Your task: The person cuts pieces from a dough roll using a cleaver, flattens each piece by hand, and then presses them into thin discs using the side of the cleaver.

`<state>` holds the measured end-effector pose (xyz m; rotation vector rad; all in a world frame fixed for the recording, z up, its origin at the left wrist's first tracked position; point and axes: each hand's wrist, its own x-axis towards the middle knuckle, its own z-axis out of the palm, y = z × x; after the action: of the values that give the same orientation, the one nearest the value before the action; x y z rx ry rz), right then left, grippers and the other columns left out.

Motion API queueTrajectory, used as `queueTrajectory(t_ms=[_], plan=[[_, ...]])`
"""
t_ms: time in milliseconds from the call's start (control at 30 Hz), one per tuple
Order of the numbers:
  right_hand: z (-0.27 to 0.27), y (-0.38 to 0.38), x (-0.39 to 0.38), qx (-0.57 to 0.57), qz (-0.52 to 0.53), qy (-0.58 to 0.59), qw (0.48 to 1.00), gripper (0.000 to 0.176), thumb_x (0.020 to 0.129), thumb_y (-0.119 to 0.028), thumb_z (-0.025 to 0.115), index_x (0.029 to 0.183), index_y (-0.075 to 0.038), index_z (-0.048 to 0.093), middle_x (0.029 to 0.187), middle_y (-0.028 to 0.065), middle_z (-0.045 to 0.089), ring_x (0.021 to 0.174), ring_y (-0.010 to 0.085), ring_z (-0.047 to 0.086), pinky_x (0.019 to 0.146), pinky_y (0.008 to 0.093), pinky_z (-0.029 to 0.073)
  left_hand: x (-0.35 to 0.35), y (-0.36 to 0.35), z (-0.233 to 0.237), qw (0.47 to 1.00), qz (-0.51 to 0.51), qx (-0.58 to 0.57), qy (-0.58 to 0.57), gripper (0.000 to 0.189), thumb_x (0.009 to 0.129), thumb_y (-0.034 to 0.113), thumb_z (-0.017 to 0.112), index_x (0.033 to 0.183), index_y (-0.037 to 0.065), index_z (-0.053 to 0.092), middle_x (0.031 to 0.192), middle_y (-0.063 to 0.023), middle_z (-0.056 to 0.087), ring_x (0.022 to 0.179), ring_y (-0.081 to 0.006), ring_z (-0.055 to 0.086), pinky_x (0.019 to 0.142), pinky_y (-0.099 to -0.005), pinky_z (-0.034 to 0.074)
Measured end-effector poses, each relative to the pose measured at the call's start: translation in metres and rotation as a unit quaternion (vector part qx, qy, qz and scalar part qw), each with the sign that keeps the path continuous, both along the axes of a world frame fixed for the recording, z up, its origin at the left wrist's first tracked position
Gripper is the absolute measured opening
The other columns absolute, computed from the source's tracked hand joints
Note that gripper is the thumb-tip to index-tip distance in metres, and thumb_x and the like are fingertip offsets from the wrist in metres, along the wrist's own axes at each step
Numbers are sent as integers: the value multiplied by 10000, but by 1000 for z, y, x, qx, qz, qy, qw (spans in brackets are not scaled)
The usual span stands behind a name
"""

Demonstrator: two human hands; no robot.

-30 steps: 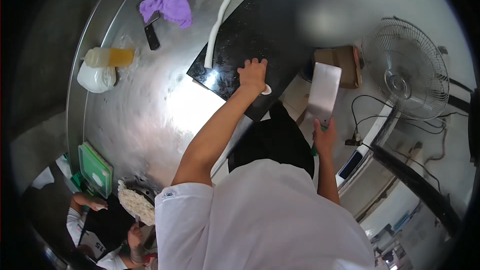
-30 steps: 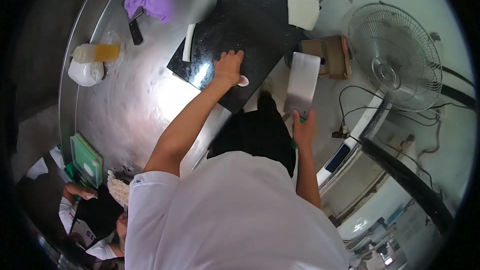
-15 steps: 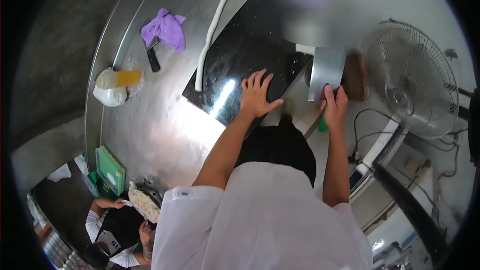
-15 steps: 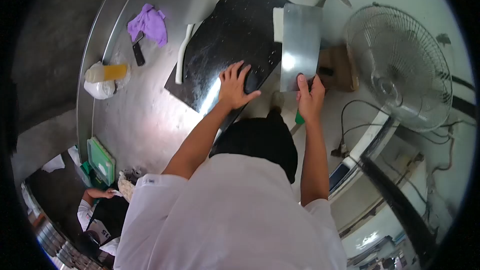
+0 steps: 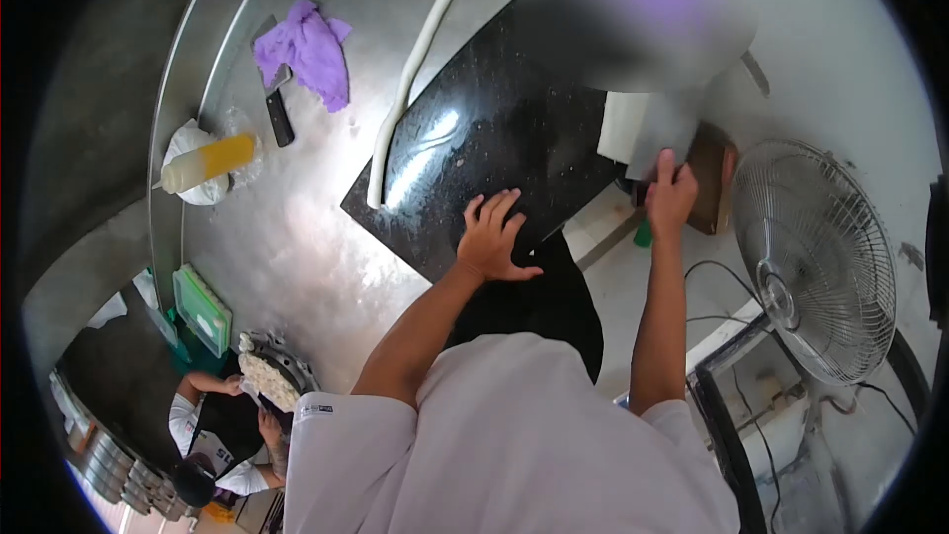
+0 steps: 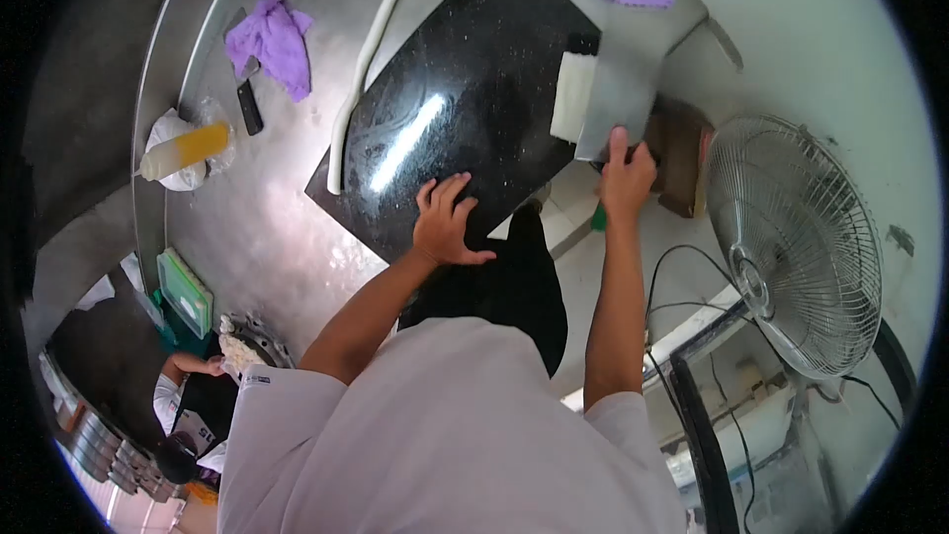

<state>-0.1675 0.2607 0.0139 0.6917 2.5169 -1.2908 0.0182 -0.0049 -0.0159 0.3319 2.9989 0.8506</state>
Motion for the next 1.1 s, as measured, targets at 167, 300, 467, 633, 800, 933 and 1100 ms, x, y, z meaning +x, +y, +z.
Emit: queueTrajectory(t_ms=[167, 300, 467, 633, 800, 933, 1100], plan=[[-52, 3, 29, 133, 77, 68, 986, 598, 1023, -470, 600, 767, 69, 560, 737, 222, 623, 739, 364, 600, 742, 475, 470, -10, -1, 5, 999, 30, 30, 0, 866, 634, 769, 744, 1111, 57, 621, 1475, -200, 482, 1365, -373, 457, 1124, -603, 238], [-23, 16, 40, 161, 138, 30, 977, 581, 1026, -477, 600, 760, 35, 539, 662, 159, 584, 628, 286, 578, 632, 431, 473, 0, 1, 6, 998, 40, 35, 16, 826, 647, 737, 755, 1104, 62, 620, 1475, -185, 489, 1361, -363, 459, 1122, -607, 238], [7, -13, 74, -54, -8, 25, 998, 497, 1025, -483, 611, 797, -47, 537, 593, 24, 512, 462, 104, 481, 430, 286, 388, -12, 0, 1, 996, 18, 36, 75, 745, 663, 682, 742, 1092, 78, 670, 1509, -157, 477, 1376, -330, 441, 1145, -602, 229], [21, -24, 187, -46, -22, 57, 997, 519, 1034, -454, 606, 731, -41, 518, 548, 31, 506, 442, 125, 514, 411, 314, 390, -51, -12, -5, 953, 73, 274, 111, 410, 823, 370, 736, 1099, 88, 625, 1443, -193, 512, 1253, -387, 535, 1103, -543, 309], [13, -24, 305, -46, -90, -15, 995, 478, 1027, -431, 624, 761, -39, 561, 530, 29, 497, 439, 123, 518, 416, 307, 390, -33, 3, 48, 976, 112, 144, 120, 484, 914, 339, 676, 1301, 64, 585, 1547, -238, 385, 1403, -415, 400, 1164, -609, 231], [11, -16, 340, -28, -41, -67, 997, 467, 964, -449, 704, 824, -10, 632, 582, 66, 578, 502, 163, 580, 481, 339, 444, 2, -16, 10, 994, 21, 43, 97, 664, 920, 391, 683, 1424, 12, 475, 1595, -237, 314, 1474, -380, 317, 1190, -598, 208], [8, -53, 312, 21, 138, 9, 990, 562, 836, -497, 807, 933, 46, 695, 765, 197, 690, 717, 288, 684, 687, 418, 534, -19, -27, 14, 773, 261, 578, -21, 625, 964, 332, 627, 1447, -17, 436, 1583, -273, 315, 1498, -406, 273, 1208, -526, 242]])
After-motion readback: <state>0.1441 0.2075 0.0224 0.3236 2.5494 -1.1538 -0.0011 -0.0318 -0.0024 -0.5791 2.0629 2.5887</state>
